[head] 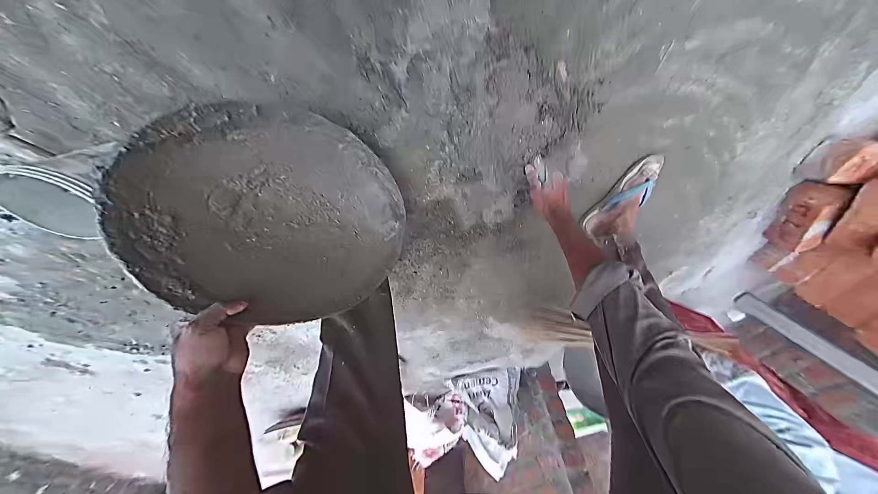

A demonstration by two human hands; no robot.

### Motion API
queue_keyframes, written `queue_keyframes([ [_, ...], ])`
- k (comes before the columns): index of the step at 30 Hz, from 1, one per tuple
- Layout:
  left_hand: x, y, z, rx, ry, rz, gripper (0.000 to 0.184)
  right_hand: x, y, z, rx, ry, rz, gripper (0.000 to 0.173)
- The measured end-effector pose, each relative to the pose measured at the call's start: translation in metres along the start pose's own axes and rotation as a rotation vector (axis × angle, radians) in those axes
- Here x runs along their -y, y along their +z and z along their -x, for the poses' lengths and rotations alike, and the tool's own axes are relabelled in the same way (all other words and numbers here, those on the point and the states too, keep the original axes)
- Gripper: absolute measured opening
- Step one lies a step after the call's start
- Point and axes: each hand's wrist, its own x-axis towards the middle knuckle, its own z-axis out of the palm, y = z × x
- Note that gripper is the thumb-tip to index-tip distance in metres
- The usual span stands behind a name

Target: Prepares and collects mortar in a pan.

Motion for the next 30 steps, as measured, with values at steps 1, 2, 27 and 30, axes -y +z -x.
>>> queue_keyframes([
  [1,0.001,0.003,-0.010,0.004,0.013,0.034,0.021,0.011,-0.012,-0.012,-0.007,-0.036,-0.021,0.069],
  [2,0.004,0.005,-0.017,0.008,0.014,0.058,0.022,0.020,-0.020,-0.012,-0.033,-0.075,-0.026,0.068],
  [27,0.036,0.051,-0.127,0.059,-0.184,0.325,0.038,-0.031,-0.060,0.083,-0.302,0.253,-0.419,0.047],
  [30,0.032,0.058,-0.127,-0.015,-0.185,0.403,0.060,-0.093,-0.063,0.020,-0.233,0.174,-0.348,0.060],
])
